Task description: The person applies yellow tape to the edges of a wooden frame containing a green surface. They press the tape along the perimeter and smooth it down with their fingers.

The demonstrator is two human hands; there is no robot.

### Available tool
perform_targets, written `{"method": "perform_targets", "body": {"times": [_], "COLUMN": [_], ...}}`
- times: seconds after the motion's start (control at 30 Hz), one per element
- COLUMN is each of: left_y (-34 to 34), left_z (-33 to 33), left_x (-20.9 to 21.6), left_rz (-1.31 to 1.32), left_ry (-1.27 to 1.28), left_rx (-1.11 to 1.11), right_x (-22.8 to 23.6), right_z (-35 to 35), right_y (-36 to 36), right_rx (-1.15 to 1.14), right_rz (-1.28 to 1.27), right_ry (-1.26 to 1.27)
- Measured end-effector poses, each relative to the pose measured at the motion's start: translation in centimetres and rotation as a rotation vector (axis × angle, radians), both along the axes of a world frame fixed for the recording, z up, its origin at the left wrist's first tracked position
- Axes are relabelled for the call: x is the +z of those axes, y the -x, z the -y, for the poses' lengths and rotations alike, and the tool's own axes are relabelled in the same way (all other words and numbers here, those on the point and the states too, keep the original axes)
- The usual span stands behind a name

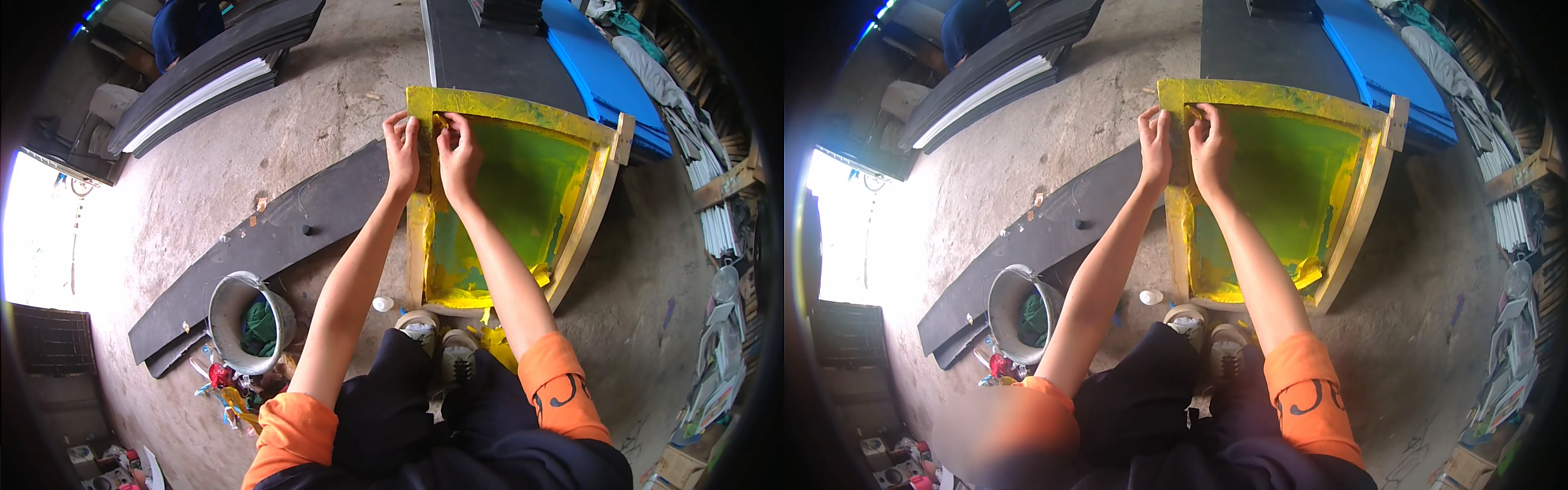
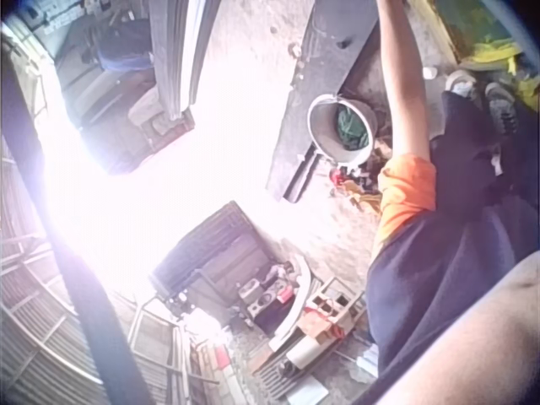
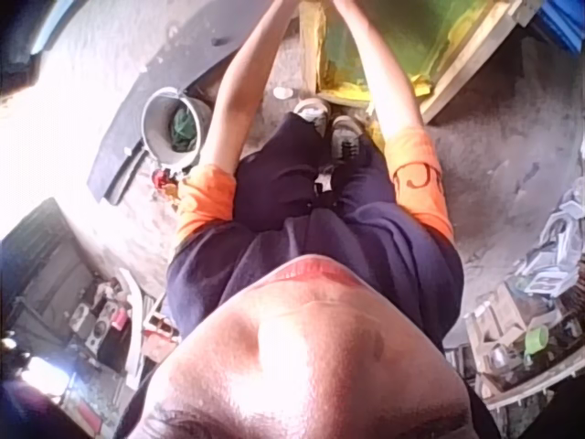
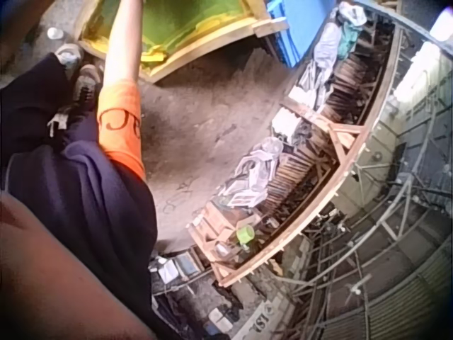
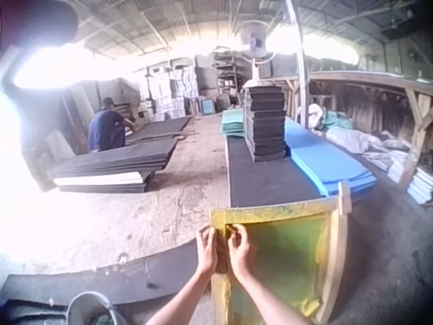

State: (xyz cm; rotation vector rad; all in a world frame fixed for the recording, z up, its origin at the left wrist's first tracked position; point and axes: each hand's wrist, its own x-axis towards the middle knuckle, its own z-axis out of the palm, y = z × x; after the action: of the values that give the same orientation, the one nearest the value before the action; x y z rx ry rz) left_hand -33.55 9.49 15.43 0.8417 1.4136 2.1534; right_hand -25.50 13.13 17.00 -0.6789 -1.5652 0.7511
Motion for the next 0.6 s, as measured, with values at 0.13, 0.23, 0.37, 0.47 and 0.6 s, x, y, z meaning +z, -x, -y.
{"method": "perform_targets", "body": {"times": [0.13,0.23,0.37,0.47,0.6], "left_y": [-0.2,0.2,0.8,1.7,1.7], "left_z": [0.2,0.2,-1.1,-2.3,-3.1], "left_x": [0.7,1.4,3.7,3.8,3.0], "left_rz": [0.003,-0.044,-0.082,-0.183,-0.162], "left_ry": [0.033,0.063,0.132,0.187,0.162], "left_rx": [-0.016,-0.022,0.011,0.057,0.018], "right_x": [0.0,0.4,0.6,1.0,0.1], "right_z": [-0.5,-1.0,-1.3,-0.3,-1.1], "right_y": [-0.2,-0.3,-0.9,-0.3,0.9], "right_rx": [-0.033,-0.041,0.062,0.127,0.174], "right_rz": [0.084,0.098,0.090,0.055,-0.277], "right_ry": [-0.143,-0.233,-0.073,0.159,0.381]}}
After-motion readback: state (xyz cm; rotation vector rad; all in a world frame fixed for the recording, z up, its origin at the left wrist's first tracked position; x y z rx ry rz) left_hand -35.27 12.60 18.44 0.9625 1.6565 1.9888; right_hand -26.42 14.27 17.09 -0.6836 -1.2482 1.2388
